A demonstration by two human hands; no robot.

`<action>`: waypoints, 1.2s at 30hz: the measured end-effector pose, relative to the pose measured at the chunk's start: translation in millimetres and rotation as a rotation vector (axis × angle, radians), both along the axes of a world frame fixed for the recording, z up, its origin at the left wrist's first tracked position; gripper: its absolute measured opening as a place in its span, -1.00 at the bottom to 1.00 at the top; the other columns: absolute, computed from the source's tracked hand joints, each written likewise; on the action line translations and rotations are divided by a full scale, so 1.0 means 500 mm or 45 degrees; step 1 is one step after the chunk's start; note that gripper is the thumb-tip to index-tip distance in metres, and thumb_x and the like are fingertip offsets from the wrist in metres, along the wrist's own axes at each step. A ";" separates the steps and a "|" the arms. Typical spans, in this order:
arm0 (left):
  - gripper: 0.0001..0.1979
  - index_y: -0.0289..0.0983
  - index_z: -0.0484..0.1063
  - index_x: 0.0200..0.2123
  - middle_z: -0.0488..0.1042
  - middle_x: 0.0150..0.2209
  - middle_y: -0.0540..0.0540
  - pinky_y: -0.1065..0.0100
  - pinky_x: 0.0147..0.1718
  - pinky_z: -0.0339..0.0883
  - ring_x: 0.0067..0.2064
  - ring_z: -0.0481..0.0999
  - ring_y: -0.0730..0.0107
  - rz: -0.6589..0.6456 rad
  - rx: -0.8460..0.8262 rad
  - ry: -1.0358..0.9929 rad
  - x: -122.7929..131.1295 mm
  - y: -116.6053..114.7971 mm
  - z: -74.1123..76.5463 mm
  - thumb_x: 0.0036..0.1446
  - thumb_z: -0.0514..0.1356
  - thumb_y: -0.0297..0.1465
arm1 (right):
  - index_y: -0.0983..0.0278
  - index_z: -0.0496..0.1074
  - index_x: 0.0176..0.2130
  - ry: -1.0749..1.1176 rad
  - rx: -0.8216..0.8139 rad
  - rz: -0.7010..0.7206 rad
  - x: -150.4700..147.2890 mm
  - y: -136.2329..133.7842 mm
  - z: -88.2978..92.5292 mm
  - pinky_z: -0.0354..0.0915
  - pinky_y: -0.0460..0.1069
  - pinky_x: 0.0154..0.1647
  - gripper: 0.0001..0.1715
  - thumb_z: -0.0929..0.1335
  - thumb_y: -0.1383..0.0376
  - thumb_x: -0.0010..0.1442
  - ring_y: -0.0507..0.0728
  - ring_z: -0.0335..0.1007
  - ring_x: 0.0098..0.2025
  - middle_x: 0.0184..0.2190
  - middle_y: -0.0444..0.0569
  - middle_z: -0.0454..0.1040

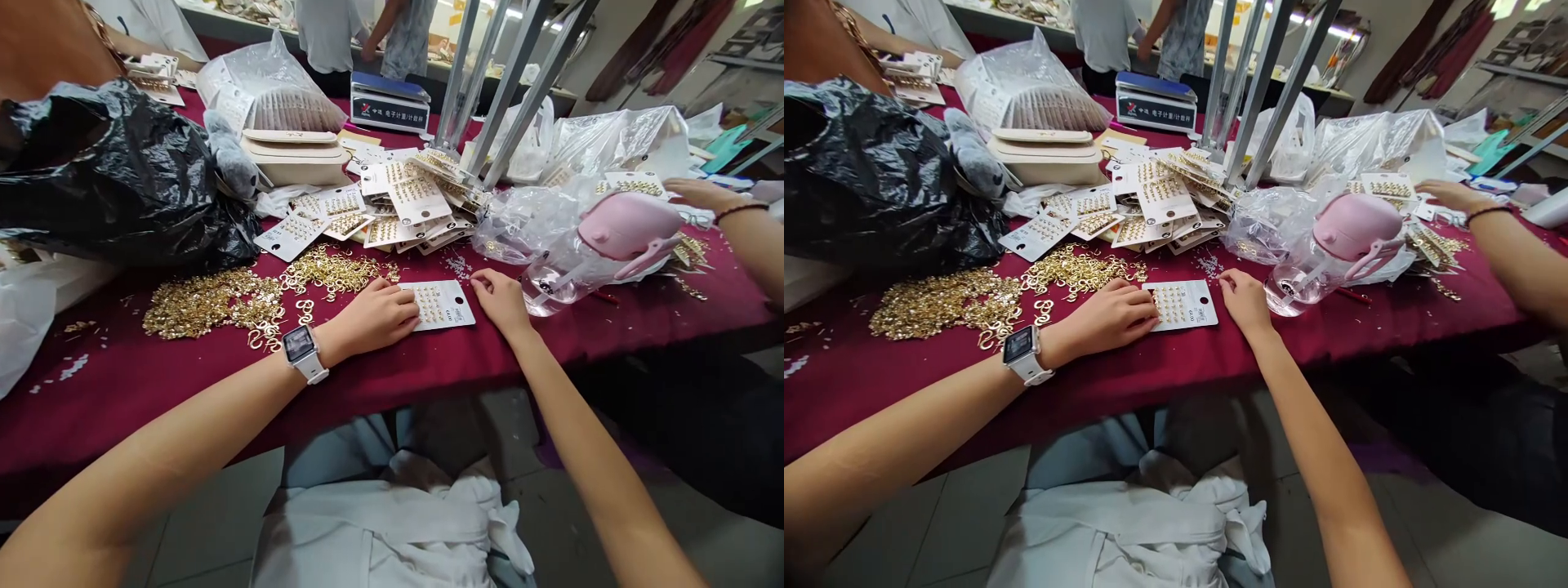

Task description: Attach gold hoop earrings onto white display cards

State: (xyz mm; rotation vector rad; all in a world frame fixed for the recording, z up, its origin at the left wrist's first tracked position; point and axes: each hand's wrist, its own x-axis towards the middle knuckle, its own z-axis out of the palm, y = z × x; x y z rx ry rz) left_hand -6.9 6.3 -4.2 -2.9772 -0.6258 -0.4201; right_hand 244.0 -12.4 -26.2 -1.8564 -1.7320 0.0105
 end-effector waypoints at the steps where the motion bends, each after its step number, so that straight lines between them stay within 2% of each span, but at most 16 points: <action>1: -0.67 -0.28 0.44 -0.30 0.49 -0.26 -0.06 0.32 -0.15 0.04 -0.27 0.41 0.40 -0.002 -0.003 -0.007 0.000 0.000 -0.001 0.30 -0.08 -0.30 | 0.30 0.49 -0.28 0.011 -0.003 -0.004 0.000 -0.002 0.001 0.32 0.07 -0.25 -0.76 0.25 0.33 0.12 0.18 0.42 -0.34 -0.32 0.07 0.55; 5: -0.66 -0.28 0.47 -0.27 0.49 -0.24 -0.06 0.32 -0.14 0.04 -0.25 0.41 0.39 -0.009 0.005 -0.007 -0.001 0.003 -0.001 0.31 -0.08 -0.30 | 0.29 0.50 -0.27 0.031 -0.025 0.007 -0.005 -0.009 0.007 0.32 0.06 -0.23 -0.77 0.27 0.31 0.13 0.16 0.42 -0.33 -0.29 0.06 0.55; 10: -0.64 -0.29 0.47 -0.27 0.50 -0.26 -0.06 0.32 -0.14 0.03 -0.25 0.41 0.40 -0.018 0.054 0.000 0.000 0.004 -0.001 0.32 -0.09 -0.31 | 0.32 0.51 -0.33 0.000 -0.069 0.008 -0.012 -0.011 0.013 0.31 0.03 -0.24 -0.83 0.31 0.34 0.11 0.14 0.40 -0.36 -0.38 0.05 0.52; 16: -0.65 -0.28 0.47 -0.28 0.49 -0.27 -0.05 0.33 -0.15 0.03 -0.25 0.41 0.39 -0.034 0.070 -0.033 -0.002 0.005 -0.006 0.32 -0.08 -0.30 | 0.31 0.48 -0.32 -0.046 -0.070 -0.034 -0.013 -0.003 0.005 0.29 0.02 -0.26 -0.82 0.28 0.37 0.12 0.14 0.39 -0.36 -0.39 0.03 0.50; 20: -0.65 -0.28 0.46 -0.27 0.48 -0.27 -0.05 0.32 -0.17 0.04 -0.27 0.40 0.39 -0.034 0.004 -0.049 -0.002 0.013 -0.010 0.31 -0.07 -0.27 | 0.29 0.47 -0.18 -0.112 -0.078 -0.004 -0.015 -0.002 0.001 0.28 0.03 -0.19 -0.75 0.26 0.36 0.16 0.16 0.42 -0.25 -0.24 0.04 0.53; 23: -0.66 -0.28 0.45 -0.27 0.47 -0.26 -0.05 0.33 -0.17 0.04 -0.27 0.40 0.40 -0.044 -0.043 -0.049 -0.002 0.019 -0.010 0.31 -0.06 -0.26 | 0.25 0.46 -0.17 -0.182 -0.115 0.037 -0.017 -0.001 0.006 0.26 0.05 -0.16 -0.74 0.23 0.33 0.20 0.20 0.42 -0.15 -0.15 0.04 0.53; 30: -0.69 -0.31 0.43 -0.34 0.48 -0.30 -0.05 0.36 -0.20 0.05 -0.31 0.39 0.43 -0.057 -0.035 -0.062 0.002 0.018 -0.007 0.29 -0.03 -0.29 | 0.26 0.42 -0.29 -0.336 -0.200 0.135 -0.012 0.015 0.029 0.25 0.07 -0.31 -0.85 0.26 0.33 0.18 0.28 0.46 -0.21 -0.20 0.09 0.54; 34: -0.68 -0.31 0.44 -0.33 0.48 -0.30 -0.05 0.36 -0.21 0.06 -0.32 0.39 0.43 -0.071 -0.016 -0.041 0.002 0.019 -0.006 0.30 -0.04 -0.29 | 0.28 0.34 -0.27 -0.305 -0.116 0.088 -0.016 0.016 0.032 0.28 0.07 -0.24 -0.88 0.23 0.36 0.20 0.25 0.47 -0.18 -0.22 0.10 0.53; 36: -0.67 -0.31 0.44 -0.31 0.48 -0.29 -0.05 0.35 -0.20 0.06 -0.31 0.40 0.43 -0.086 -0.011 -0.023 0.001 0.020 -0.006 0.31 -0.05 -0.30 | 0.26 0.27 -0.23 -0.108 0.040 0.083 -0.025 0.005 0.035 0.31 0.05 -0.20 -0.89 0.18 0.34 0.25 0.17 0.49 -0.21 -0.28 0.06 0.54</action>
